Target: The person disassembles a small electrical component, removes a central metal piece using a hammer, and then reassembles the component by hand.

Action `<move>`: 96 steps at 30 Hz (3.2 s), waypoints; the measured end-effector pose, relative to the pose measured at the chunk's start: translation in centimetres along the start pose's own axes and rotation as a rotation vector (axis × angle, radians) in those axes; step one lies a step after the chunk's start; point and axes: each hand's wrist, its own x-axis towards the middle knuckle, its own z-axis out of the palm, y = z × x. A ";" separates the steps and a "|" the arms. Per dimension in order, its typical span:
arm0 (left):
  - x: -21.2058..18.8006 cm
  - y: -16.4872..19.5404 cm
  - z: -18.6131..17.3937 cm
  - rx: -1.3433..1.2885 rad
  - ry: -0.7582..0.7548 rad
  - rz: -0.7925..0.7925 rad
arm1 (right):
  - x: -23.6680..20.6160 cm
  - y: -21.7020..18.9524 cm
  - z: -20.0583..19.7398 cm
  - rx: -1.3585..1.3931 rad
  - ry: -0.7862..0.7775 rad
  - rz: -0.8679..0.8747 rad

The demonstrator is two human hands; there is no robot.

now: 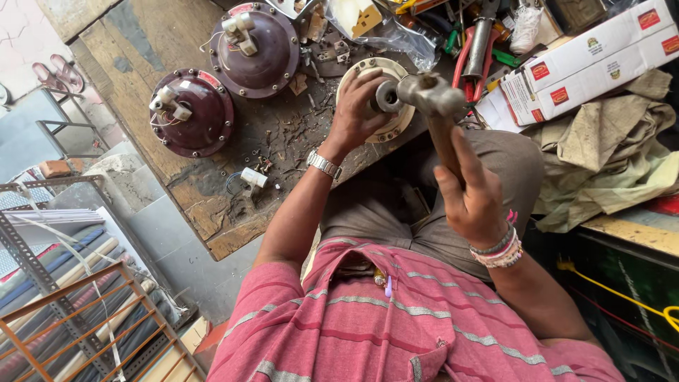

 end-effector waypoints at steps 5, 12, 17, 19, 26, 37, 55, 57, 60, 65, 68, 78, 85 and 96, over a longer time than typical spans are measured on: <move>0.4 -0.1 -0.3 -0.012 0.030 -0.005 | 0.0 0.6 -0.2 0.243 0.155 -0.123; 0.3 0.1 -0.3 -0.039 0.067 0.047 | 3.9 0.9 0.9 -0.134 -0.309 0.163; 0.2 -0.4 0.0 -0.008 0.041 -0.023 | 5.6 -3.1 -3.9 -0.075 -0.043 -0.204; 0.2 -0.5 0.1 0.000 0.008 -0.058 | 5.5 -3.3 -4.0 -0.107 -0.015 -0.273; 0.1 -0.5 -0.4 -0.012 0.043 -0.018 | 2.9 0.9 2.7 -0.268 -0.291 0.024; -0.3 -1.0 -0.3 -0.040 0.052 -0.005 | 2.5 -1.4 -0.8 -0.102 -0.172 0.108; -0.5 -1.8 0.1 -0.047 0.024 -0.030 | 3.5 3.0 2.7 0.028 -0.199 0.165; -0.5 -1.8 0.1 -0.051 0.032 -0.027 | 4.1 3.0 3.0 -0.036 -0.278 0.175; -0.4 -1.6 -0.1 -0.049 0.035 -0.028 | 4.9 2.1 2.2 -0.025 -0.299 0.205; -0.4 -1.4 0.1 -0.046 0.031 -0.012 | 4.6 -1.4 -1.2 -0.015 0.001 -0.031; -0.4 -1.5 0.1 -0.037 0.028 -0.007 | 5.0 -1.8 -1.1 -0.069 0.039 -0.004; -0.4 -1.9 0.4 -0.081 0.041 -0.008 | 3.7 0.8 -1.6 -0.074 -0.120 -0.015; -0.2 -2.0 0.5 -0.125 -0.002 -0.053 | 2.6 2.1 2.5 0.239 -0.024 0.120; -0.8 -1.5 0.3 -0.043 0.065 0.003 | 2.5 -2.1 -2.3 0.241 0.135 0.121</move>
